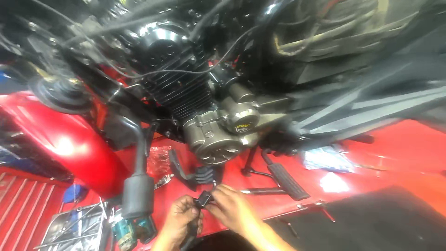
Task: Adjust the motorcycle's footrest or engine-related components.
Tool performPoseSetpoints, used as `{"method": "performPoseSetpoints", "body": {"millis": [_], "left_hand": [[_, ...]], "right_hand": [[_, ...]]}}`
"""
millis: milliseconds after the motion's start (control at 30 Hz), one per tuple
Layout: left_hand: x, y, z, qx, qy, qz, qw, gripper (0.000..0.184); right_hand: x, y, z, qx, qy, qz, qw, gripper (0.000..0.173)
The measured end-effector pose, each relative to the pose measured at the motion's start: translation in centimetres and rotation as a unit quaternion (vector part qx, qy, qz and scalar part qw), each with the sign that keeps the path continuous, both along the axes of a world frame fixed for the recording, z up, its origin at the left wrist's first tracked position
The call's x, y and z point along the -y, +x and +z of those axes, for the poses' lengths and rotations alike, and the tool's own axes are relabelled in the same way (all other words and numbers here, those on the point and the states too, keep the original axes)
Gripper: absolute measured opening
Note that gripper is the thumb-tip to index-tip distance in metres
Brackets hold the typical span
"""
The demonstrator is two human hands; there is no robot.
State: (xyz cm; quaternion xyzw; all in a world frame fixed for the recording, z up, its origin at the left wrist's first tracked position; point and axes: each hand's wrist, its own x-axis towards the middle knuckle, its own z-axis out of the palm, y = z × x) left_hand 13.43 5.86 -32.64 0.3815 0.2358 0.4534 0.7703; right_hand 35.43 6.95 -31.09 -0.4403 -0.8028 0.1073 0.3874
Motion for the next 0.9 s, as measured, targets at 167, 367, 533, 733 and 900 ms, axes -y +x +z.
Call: {"method": "performPoseSetpoints", "body": {"millis": [167, 367, 533, 733, 900], "left_hand": [[0.1, -1.6, 0.1, 0.041, 0.024, -0.003, 0.999, 0.03], [1.1, -3.2, -0.1, 0.035, -0.016, 0.067, 0.997, 0.035], [2.3, -5.0, -0.6, 0.02, -0.038, 0.112, 0.993, 0.032], [2.7, -6.3, -0.9, -0.012, -0.053, 0.131, 0.99, 0.031], [2.1, -5.2, -0.1, -0.001, -0.044, 0.123, 0.991, 0.031]], "right_hand": [[-0.1, -1.6, -0.6, -0.116, -0.09, 0.102, 0.984, 0.025], [-1.0, -0.3, 2.9, -0.045, 0.212, -0.153, 0.964, 0.021], [-6.6, -2.7, 1.2, 0.079, 0.336, -0.156, 0.925, 0.017], [-6.8, -1.2, 0.2, 0.2, 0.345, -0.119, 0.909, 0.022], [-5.0, 0.2, -1.2, 0.168, 0.276, -0.02, 0.946, 0.022]]}}
